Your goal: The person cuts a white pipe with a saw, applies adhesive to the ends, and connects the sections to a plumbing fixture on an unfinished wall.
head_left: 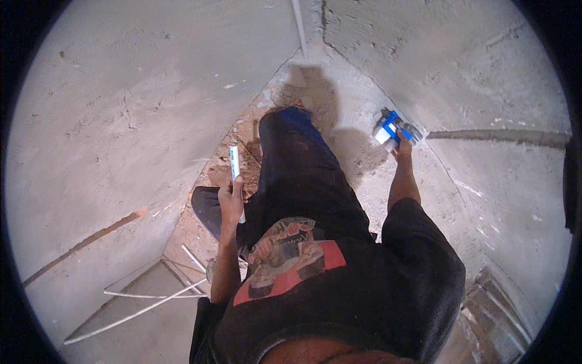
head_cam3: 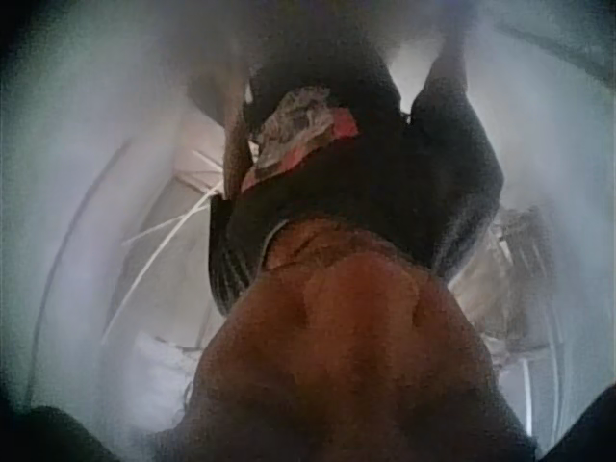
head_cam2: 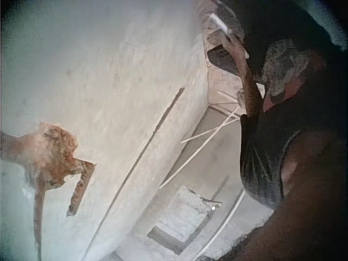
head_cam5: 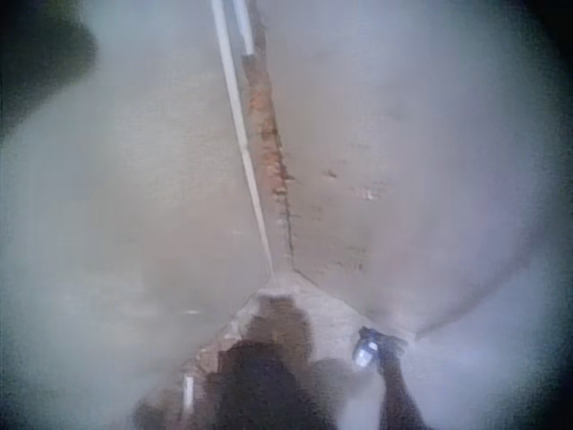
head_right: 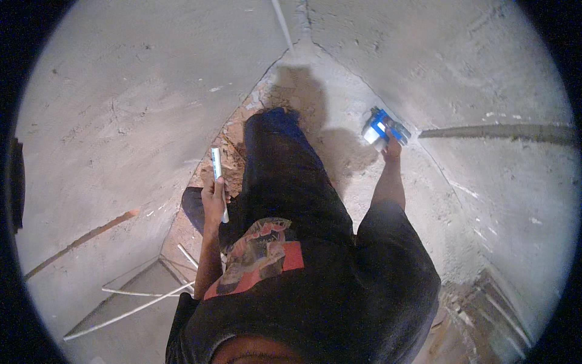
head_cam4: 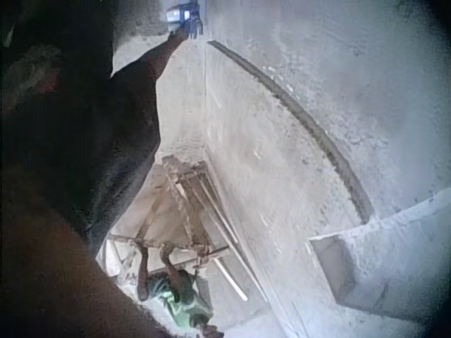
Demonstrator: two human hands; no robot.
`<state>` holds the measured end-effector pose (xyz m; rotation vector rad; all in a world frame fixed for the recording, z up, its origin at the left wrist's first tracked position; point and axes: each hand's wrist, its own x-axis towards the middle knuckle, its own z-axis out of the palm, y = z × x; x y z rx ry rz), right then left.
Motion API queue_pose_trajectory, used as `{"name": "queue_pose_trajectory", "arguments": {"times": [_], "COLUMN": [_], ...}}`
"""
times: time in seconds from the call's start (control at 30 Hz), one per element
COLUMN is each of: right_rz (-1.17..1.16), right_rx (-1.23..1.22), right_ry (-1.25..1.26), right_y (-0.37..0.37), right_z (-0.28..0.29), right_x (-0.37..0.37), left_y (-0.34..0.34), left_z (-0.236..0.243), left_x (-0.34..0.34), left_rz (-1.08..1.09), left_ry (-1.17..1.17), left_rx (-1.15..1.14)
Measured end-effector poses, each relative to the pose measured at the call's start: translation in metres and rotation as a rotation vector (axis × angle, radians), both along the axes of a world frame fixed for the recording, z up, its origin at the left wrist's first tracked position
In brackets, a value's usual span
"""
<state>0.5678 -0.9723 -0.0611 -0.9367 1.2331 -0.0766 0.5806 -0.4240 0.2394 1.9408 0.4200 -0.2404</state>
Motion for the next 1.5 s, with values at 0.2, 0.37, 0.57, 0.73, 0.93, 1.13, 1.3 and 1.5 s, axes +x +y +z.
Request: {"name": "queue_pose_trajectory", "arguments": {"times": [0.2,0.37,0.57,0.73,0.93,1.13,1.3,1.5], "right_rz": [0.018,0.024,-0.109,-0.013,0.316,0.848,1.111,1.31], "right_rx": [0.185,0.367,0.596,0.303,-0.409,-0.893,-1.171,-1.255], "right_ry": [-0.105,-0.343,-0.373,-0.338,-0.023,-0.229,-0.291,-0.213], "right_y": [-0.02,0.005,0.005,0.014,0.072,0.136,0.203,0.264], "right_z": [-0.006,0.004,0.001,0.017,0.163,0.314,0.38,0.378], "right_x": [-0.002,0.019,0.026,-0.011,-0.017,0.036,0.067,0.072], "left_y": [0.0,-0.011,-0.025,-0.034,-0.028,-0.037,-0.045,-0.03], "left_z": [0.001,0.006,0.029,0.043,0.063,0.089,0.107,0.103], "left_x": [0.0,0.009,0.038,0.063,0.079,0.105,0.093,0.065], "left_rz": [0.151,0.211,0.138,0.186,0.219,0.118,0.097,0.177], "left_ry": [0.036,0.097,-0.014,-0.146,-0.22,-0.347,-0.434,-0.523], "left_rx": [-0.217,-0.233,-0.428,-0.545,-0.634,-0.62,-0.607,-0.649]}}
